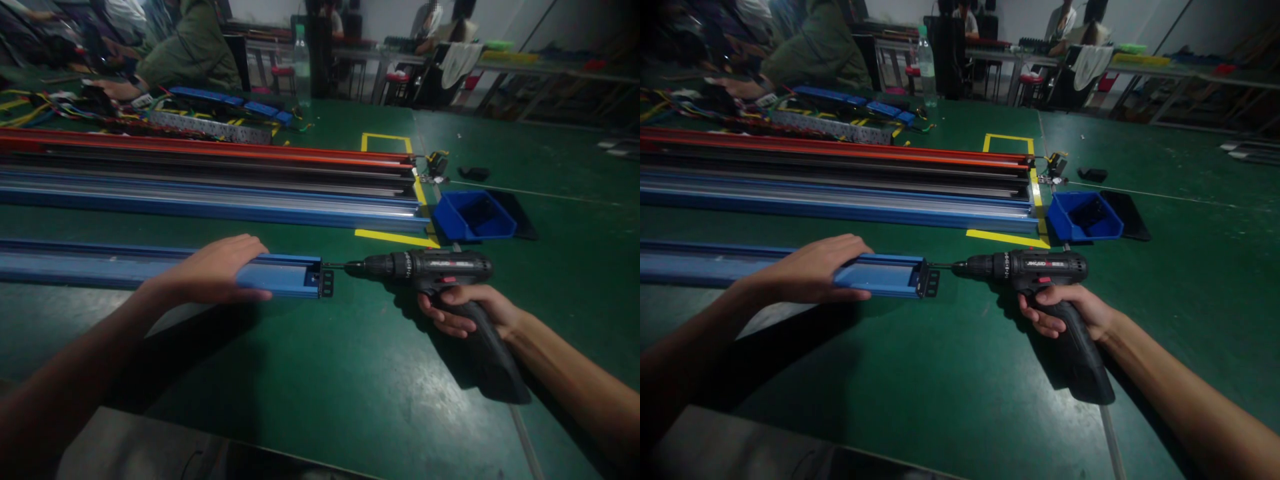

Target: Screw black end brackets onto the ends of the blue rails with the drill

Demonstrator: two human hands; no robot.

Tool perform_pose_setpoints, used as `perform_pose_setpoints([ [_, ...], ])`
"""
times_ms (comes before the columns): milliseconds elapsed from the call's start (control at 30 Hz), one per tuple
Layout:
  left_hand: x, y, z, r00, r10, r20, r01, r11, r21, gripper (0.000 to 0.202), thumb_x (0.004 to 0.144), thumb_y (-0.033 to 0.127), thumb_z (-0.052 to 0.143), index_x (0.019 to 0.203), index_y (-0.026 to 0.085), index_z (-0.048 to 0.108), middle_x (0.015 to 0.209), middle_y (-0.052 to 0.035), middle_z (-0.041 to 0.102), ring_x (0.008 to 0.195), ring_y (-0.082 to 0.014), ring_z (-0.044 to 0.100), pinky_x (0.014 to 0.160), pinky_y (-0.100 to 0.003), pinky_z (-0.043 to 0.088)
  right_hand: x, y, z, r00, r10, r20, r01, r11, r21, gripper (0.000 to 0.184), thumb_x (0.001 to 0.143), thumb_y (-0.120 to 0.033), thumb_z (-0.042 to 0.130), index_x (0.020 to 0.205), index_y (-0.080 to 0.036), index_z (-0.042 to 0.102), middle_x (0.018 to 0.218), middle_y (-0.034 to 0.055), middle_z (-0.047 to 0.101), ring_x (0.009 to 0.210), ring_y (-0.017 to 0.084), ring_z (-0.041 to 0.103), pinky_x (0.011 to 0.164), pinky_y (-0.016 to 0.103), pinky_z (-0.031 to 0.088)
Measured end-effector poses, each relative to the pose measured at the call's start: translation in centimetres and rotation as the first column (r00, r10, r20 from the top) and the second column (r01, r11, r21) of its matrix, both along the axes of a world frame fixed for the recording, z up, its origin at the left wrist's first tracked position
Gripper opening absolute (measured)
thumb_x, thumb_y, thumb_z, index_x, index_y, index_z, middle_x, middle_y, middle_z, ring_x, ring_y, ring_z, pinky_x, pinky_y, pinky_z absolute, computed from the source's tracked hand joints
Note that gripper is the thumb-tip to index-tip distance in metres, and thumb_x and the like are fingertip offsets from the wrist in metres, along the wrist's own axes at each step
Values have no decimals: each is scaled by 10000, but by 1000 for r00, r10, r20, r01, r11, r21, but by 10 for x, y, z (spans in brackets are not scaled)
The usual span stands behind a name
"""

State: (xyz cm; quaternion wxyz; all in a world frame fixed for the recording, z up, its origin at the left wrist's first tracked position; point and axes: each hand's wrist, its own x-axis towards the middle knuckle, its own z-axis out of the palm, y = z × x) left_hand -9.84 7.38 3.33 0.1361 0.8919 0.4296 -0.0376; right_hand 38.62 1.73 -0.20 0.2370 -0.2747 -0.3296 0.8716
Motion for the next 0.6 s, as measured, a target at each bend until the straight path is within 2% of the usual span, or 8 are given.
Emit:
perform_pose_setpoints([
  [600,0,0,-1,1000,2,-4,-2,1000,1,704,827,778,617,1209,187,631,1168,-130,655,1040,-282,609,904,-377,454,1,-1,0,999,-26,23,26,999,-26,199,889,-177,637,974,-51,766,780,55,666,398,25,414,490,187,523],
])
